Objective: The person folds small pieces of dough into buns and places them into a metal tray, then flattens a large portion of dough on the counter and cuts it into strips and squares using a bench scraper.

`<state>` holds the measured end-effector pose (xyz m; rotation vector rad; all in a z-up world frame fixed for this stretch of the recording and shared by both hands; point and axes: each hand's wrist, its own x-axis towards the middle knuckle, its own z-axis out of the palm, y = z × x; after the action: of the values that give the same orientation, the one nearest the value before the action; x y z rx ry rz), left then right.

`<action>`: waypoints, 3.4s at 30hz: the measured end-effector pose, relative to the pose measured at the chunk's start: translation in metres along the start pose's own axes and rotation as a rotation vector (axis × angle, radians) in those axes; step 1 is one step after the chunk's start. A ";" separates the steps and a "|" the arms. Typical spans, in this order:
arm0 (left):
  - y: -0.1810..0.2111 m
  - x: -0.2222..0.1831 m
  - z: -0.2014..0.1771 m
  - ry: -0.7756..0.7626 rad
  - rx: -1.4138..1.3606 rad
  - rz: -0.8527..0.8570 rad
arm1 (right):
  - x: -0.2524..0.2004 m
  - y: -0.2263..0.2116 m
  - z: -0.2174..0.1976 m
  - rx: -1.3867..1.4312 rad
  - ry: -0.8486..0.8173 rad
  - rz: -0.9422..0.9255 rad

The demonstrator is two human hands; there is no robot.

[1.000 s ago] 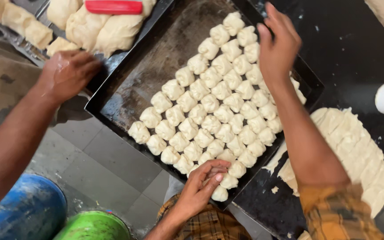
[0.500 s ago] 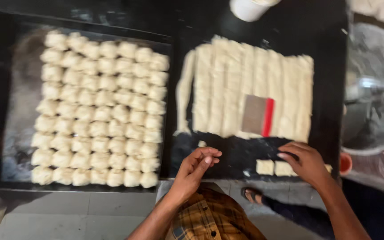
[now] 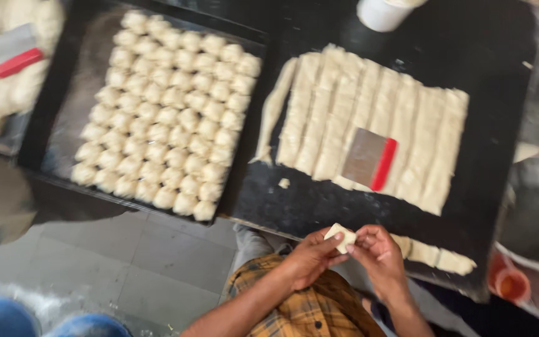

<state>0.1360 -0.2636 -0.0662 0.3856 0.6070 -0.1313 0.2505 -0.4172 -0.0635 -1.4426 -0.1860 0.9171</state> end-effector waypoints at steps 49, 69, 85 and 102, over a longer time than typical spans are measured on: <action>0.138 -0.122 0.007 -0.034 0.539 0.420 | 0.024 -0.118 0.133 -0.485 -0.201 -0.457; 0.085 -0.113 0.060 -0.017 0.841 0.395 | -0.007 -0.091 0.070 0.166 -0.343 -0.189; 0.108 -0.124 0.016 0.206 0.754 0.490 | 0.023 -0.083 0.125 -0.782 -0.274 -0.975; 0.127 -0.131 -0.009 0.149 1.012 0.702 | 0.040 -0.074 0.157 0.330 -0.439 0.413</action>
<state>0.0537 -0.1425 0.0426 1.5734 0.4831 0.2867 0.2107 -0.2620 0.0142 -0.9730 -0.0541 1.5254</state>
